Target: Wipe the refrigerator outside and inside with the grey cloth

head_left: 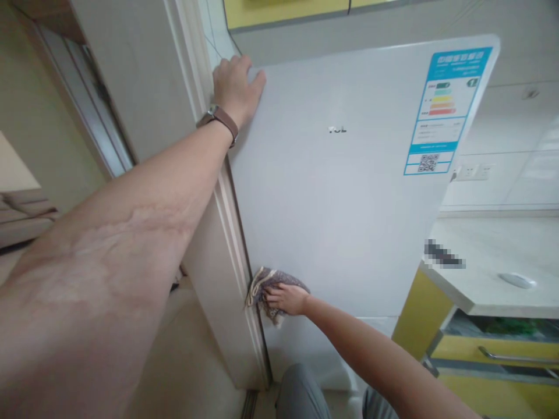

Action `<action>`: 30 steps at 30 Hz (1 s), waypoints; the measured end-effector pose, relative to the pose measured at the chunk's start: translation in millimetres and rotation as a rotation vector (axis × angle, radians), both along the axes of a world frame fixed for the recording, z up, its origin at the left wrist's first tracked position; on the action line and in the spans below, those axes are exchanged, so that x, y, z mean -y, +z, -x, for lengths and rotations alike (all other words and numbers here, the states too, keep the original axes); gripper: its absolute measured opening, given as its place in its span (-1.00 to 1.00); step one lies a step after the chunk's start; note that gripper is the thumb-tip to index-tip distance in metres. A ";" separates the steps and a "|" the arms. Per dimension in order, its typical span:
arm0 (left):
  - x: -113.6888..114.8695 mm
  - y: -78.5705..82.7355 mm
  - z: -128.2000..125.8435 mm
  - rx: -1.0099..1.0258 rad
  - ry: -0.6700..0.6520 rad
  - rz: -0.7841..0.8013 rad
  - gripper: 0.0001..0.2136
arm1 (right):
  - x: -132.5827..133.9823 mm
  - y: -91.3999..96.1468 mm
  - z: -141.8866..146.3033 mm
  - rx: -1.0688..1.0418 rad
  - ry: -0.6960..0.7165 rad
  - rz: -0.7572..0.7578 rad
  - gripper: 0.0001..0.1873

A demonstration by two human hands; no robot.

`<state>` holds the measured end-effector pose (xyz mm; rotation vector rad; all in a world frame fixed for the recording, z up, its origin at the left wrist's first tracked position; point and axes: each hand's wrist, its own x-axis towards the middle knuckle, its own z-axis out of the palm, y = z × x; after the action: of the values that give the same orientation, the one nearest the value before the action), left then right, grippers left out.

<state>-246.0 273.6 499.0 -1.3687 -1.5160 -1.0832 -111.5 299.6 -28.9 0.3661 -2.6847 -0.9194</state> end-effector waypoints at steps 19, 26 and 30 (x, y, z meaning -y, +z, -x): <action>13.1 -3.2 -1.1 -0.072 0.161 0.095 -0.51 | 8.2 -24.6 -431.3 -0.258 -1.031 0.187 -0.58; 13.7 -0.3 -4.8 -0.011 0.103 0.110 -0.52 | 98.1 -105.7 -489.3 -0.582 -1.098 0.386 -0.37; 18.7 -0.1 -6.5 0.008 0.025 0.118 -0.51 | 159.7 -158.6 -513.2 -0.745 -1.098 0.480 -0.24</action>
<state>-239.5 254.9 498.9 -1.4232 -1.6206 -0.9981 401.7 139.9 -187.5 -1.3645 -2.1153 -0.4023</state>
